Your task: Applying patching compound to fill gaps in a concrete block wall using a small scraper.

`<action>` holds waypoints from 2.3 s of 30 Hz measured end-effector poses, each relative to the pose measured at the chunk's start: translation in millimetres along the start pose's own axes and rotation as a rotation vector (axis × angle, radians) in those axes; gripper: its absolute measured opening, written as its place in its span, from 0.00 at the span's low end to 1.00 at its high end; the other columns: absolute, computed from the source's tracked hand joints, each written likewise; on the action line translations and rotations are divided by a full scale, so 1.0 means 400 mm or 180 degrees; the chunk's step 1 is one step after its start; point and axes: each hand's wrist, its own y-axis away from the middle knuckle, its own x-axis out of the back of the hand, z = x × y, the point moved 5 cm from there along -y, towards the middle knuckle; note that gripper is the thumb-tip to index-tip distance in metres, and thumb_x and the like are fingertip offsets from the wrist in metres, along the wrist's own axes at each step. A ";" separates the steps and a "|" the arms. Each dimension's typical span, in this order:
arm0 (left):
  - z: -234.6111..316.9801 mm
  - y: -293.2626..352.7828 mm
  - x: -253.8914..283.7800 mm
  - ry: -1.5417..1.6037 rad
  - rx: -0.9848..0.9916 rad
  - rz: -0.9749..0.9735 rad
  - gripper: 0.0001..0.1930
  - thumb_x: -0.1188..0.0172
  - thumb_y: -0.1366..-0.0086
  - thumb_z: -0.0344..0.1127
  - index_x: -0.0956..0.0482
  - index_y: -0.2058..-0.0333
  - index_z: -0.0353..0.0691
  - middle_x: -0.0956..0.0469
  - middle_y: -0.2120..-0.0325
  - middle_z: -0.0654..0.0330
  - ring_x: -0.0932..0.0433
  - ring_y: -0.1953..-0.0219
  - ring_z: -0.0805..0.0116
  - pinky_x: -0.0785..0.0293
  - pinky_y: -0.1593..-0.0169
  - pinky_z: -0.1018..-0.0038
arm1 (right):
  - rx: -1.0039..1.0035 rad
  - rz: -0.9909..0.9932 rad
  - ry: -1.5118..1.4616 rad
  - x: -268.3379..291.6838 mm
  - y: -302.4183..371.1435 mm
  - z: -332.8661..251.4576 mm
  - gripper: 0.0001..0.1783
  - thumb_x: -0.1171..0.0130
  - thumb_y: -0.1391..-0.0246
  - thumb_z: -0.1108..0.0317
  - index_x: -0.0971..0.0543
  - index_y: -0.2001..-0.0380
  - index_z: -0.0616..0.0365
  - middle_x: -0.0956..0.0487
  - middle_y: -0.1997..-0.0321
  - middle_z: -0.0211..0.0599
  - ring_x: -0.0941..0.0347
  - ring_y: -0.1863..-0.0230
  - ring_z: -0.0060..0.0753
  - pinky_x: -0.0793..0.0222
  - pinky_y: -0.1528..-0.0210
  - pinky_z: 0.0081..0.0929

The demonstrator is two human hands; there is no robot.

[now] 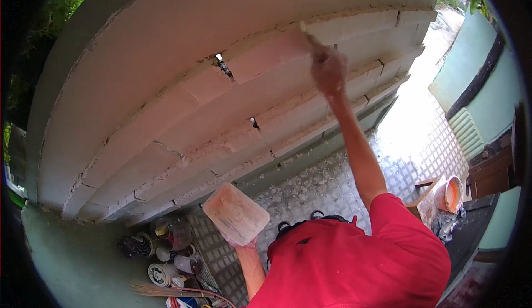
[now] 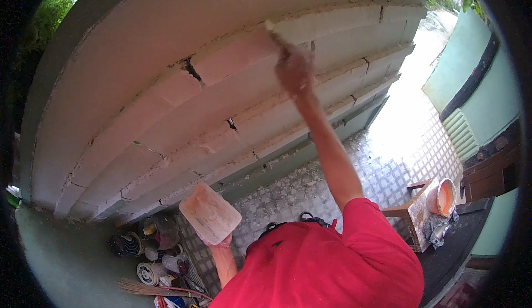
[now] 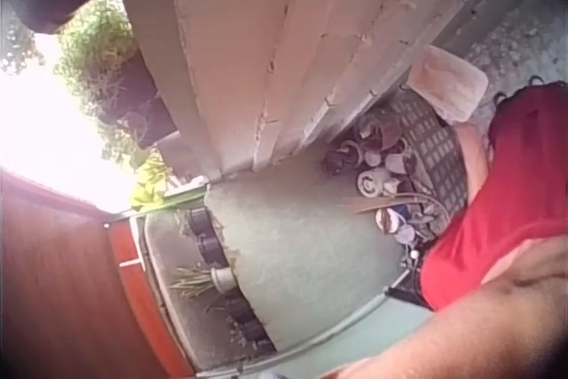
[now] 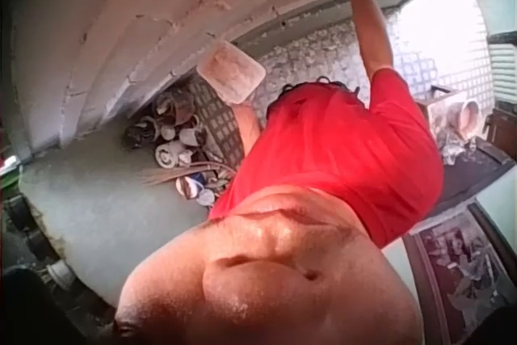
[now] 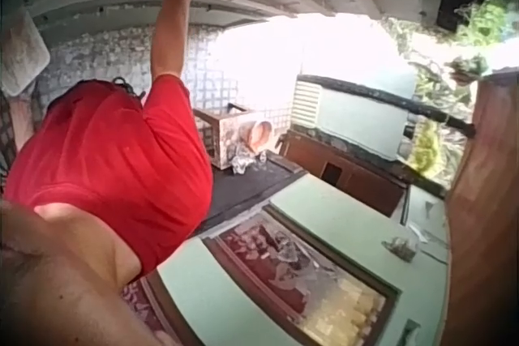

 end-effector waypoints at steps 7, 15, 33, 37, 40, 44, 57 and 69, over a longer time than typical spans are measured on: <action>-0.016 -0.022 -0.013 0.0044 0.0185 0.0065 0.30 0.57 0.33 0.59 0.38 0.36 0.54 0.36 0.37 0.61 0.37 0.37 0.53 0.41 0.37 0.45 | 0.1050 -0.0249 -0.0914 0.034 0.094 -0.087 0.26 0.49 0.54 0.82 0.21 0.50 0.53 0.21 0.53 0.49 0.22 0.51 0.42 0.25 0.54 0.36; -0.077 0.014 -0.041 -0.0097 0.0051 0.0210 0.29 0.57 0.33 0.59 0.37 0.37 0.55 0.34 0.39 0.62 0.36 0.37 0.54 0.38 0.38 0.45 | 0.1914 0.0572 0.0351 0.145 -0.044 0.157 0.25 0.43 0.51 0.82 0.23 0.48 0.57 0.27 0.41 0.44 0.34 0.37 0.48 0.34 0.38 0.40; -0.121 0.011 -0.022 -0.1563 -0.0323 -0.0423 0.32 0.62 0.33 0.60 0.44 0.34 0.57 0.42 0.34 0.62 0.44 0.33 0.53 0.43 0.36 0.46 | 0.2176 0.0153 0.0564 0.005 -0.019 0.263 0.27 0.44 0.50 0.72 0.27 0.44 0.56 0.33 0.36 0.43 0.44 0.32 0.57 0.47 0.32 0.58; -0.146 -0.006 -0.046 -0.0523 0.0034 0.0131 0.31 0.60 0.33 0.59 0.43 0.35 0.56 0.41 0.35 0.62 0.43 0.33 0.52 0.43 0.36 0.46 | 0.1833 -0.0300 0.0678 0.029 -0.003 0.251 0.28 0.43 0.50 0.72 0.28 0.43 0.54 0.35 0.34 0.40 0.46 0.30 0.53 0.48 0.30 0.52; -0.154 0.001 -0.059 -0.0233 0.0094 0.0161 0.30 0.59 0.33 0.59 0.42 0.35 0.56 0.39 0.36 0.62 0.41 0.35 0.51 0.42 0.36 0.45 | 0.1690 -0.0296 0.0335 0.095 0.001 0.214 0.25 0.42 0.49 0.74 0.25 0.45 0.56 0.27 0.41 0.40 0.32 0.38 0.45 0.37 0.37 0.38; -0.142 0.023 -0.050 -0.0630 -0.0184 -0.0086 0.30 0.59 0.33 0.59 0.40 0.36 0.56 0.36 0.38 0.61 0.36 0.38 0.50 0.39 0.38 0.43 | 0.0174 0.0321 -0.1324 0.154 -0.056 0.310 0.15 0.45 0.48 0.75 0.20 0.56 0.60 0.21 0.68 0.53 0.26 0.76 0.35 0.30 0.66 0.28; -0.163 0.016 -0.050 -0.0129 0.0005 0.0492 0.29 0.56 0.34 0.60 0.34 0.39 0.54 0.29 0.43 0.59 0.30 0.43 0.49 0.34 0.42 0.44 | 0.0323 -0.0130 -0.0932 0.058 -0.028 0.055 0.19 0.49 0.51 0.77 0.19 0.55 0.58 0.42 0.72 0.48 0.38 0.80 0.23 0.35 0.74 0.25; -0.165 0.024 -0.070 -0.0475 -0.0032 -0.0214 0.30 0.59 0.33 0.60 0.39 0.36 0.56 0.35 0.38 0.65 0.36 0.37 0.55 0.38 0.38 0.49 | -0.0595 0.0045 -0.1889 0.145 -0.112 0.350 0.13 0.40 0.52 0.69 0.19 0.64 0.66 0.18 0.74 0.38 0.24 0.71 0.21 0.28 0.65 0.27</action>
